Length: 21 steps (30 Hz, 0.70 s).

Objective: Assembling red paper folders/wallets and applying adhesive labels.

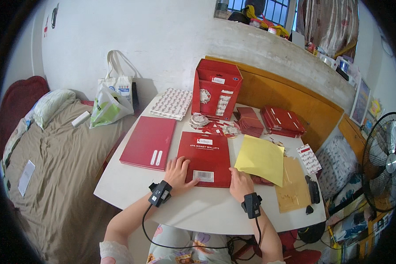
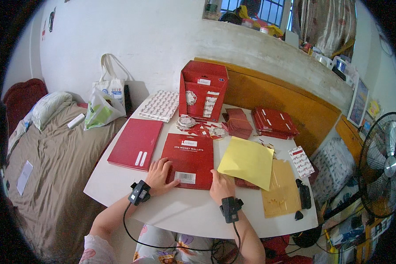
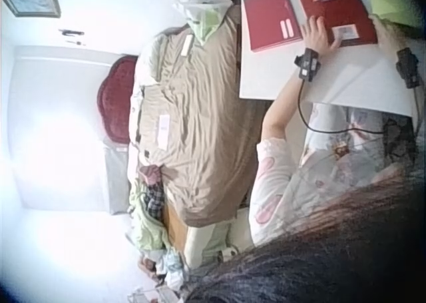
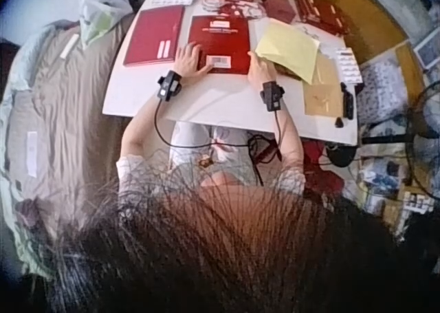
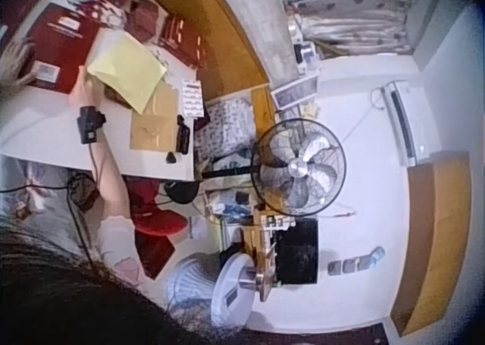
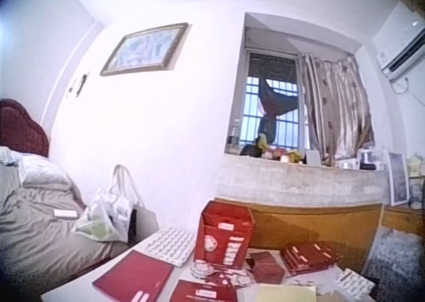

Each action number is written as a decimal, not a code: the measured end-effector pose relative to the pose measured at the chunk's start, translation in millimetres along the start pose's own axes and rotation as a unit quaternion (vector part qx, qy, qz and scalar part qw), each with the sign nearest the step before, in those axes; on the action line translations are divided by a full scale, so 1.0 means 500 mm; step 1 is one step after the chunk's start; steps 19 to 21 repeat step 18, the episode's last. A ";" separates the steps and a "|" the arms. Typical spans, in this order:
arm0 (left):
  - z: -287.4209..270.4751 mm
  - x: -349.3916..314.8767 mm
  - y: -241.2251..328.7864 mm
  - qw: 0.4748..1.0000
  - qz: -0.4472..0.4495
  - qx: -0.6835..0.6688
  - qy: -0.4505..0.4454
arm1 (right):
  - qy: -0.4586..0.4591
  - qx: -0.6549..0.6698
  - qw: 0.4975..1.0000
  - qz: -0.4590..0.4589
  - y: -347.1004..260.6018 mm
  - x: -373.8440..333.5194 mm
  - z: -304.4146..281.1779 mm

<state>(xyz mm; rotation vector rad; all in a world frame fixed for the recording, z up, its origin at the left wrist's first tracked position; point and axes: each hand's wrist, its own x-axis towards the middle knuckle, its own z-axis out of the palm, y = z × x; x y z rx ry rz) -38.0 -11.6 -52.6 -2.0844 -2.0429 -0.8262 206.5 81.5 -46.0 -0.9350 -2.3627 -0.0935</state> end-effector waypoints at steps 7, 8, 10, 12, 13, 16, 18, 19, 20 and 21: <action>0.001 -0.002 0.005 0.999 -0.016 0.020 -0.022 | -0.016 0.053 0.998 0.014 -0.039 0.007 -0.011; 0.002 -0.002 0.009 0.999 -0.012 0.023 -0.021 | -0.007 0.020 1.000 0.017 -0.046 0.007 -0.011; -0.003 -0.004 0.008 0.999 -0.011 0.031 -0.017 | 0.003 -0.008 1.000 0.016 -0.061 0.016 -0.005; -0.006 -0.006 0.008 0.999 -0.019 0.037 -0.029 | -0.048 -0.003 0.997 0.064 -0.069 0.021 -0.001; -0.010 -0.005 0.010 0.999 -0.018 0.036 -0.030 | -0.048 -0.003 0.997 0.065 -0.065 0.023 0.003; -0.022 0.003 0.017 0.993 -0.056 0.032 -0.101 | -0.096 0.029 0.979 0.178 -0.022 0.039 0.035; -0.024 0.008 0.021 0.990 -0.072 0.021 -0.123 | -0.169 -0.035 0.939 0.297 0.044 0.057 0.038; -0.024 0.008 0.021 0.990 -0.072 0.021 -0.123 | -0.169 -0.035 0.939 0.297 0.044 0.057 0.038; -0.024 0.008 0.021 0.990 -0.072 0.021 -0.123 | -0.169 -0.035 0.939 0.297 0.044 0.057 0.038; -0.024 0.008 0.021 0.990 -0.072 0.021 -0.123 | -0.169 -0.035 0.939 0.297 0.044 0.057 0.038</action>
